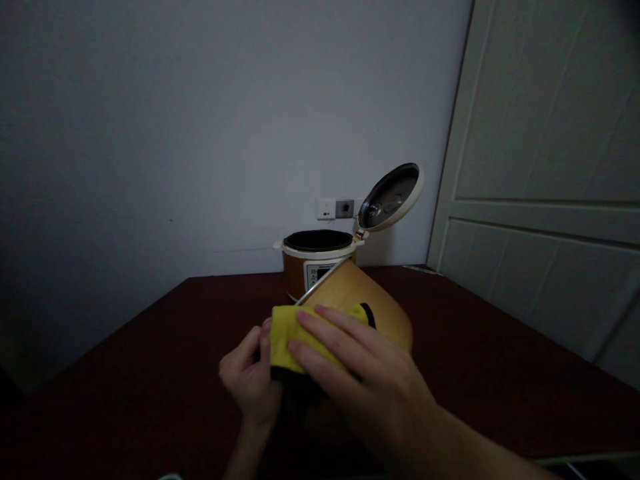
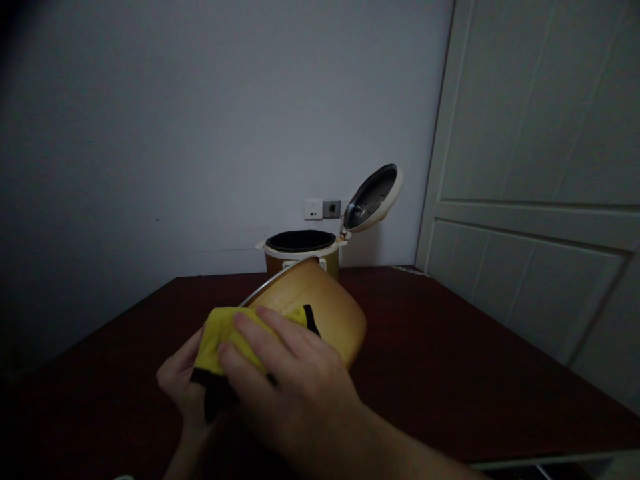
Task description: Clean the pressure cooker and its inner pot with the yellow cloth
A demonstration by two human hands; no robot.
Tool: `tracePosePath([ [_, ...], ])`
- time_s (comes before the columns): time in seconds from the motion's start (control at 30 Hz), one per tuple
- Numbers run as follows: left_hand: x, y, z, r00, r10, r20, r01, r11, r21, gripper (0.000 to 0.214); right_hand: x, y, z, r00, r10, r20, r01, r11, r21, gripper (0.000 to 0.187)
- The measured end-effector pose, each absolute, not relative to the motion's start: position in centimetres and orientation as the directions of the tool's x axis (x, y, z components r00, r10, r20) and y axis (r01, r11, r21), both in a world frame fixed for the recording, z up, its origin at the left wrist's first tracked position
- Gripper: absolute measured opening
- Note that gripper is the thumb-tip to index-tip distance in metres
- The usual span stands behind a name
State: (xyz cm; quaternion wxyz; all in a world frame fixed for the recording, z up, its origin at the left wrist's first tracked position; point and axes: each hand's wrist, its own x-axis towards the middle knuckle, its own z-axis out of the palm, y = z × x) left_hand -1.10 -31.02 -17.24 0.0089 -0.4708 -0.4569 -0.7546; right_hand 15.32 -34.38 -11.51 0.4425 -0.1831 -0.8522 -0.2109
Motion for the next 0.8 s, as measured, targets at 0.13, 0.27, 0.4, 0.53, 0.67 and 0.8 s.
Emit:
tracePosePath([
  [0.13,-1.3,-31.2,-17.5,-0.615,0.335,0.714,0.510,-0.522,0.684,0.044,18.3,-30.9,-9.8,-0.340,0.286,0.896,0.441,0.890,-0.117,0.043],
  [0.27,-2.1,-31.4,-17.9,-0.692,0.311,0.652,0.450,-0.520,0.726,0.046,20.8,-26.0,-10.3,-0.075,0.579,0.812,0.347,0.778,-0.524,0.030],
  [0.4,-2.6,-31.1,-18.2,-0.703,0.288,0.650,0.437,-0.546,0.715,0.045,21.3,-24.0,-11.4,-0.007,0.725,0.689,0.267,0.665,-0.697,0.025],
  [0.53,-2.6,-31.0,-17.9,-0.732,0.255,0.632,0.429,-0.548,0.718,0.046,20.5,-26.2,-10.5,0.000,0.667,0.745,0.267,0.718,-0.643,0.021],
  [0.67,-2.5,-31.2,-17.4,-0.780,0.257,0.571,0.346,-0.583,0.735,0.048,20.0,-29.0,-9.6,0.007,0.594,0.805,0.306,0.765,-0.567,0.025],
  [0.8,-2.4,-31.6,-17.1,-0.787,0.245,0.566,0.337,-0.598,0.728,0.044,20.3,-30.2,-9.6,0.031,0.567,0.823,0.354,0.764,-0.539,0.031],
])
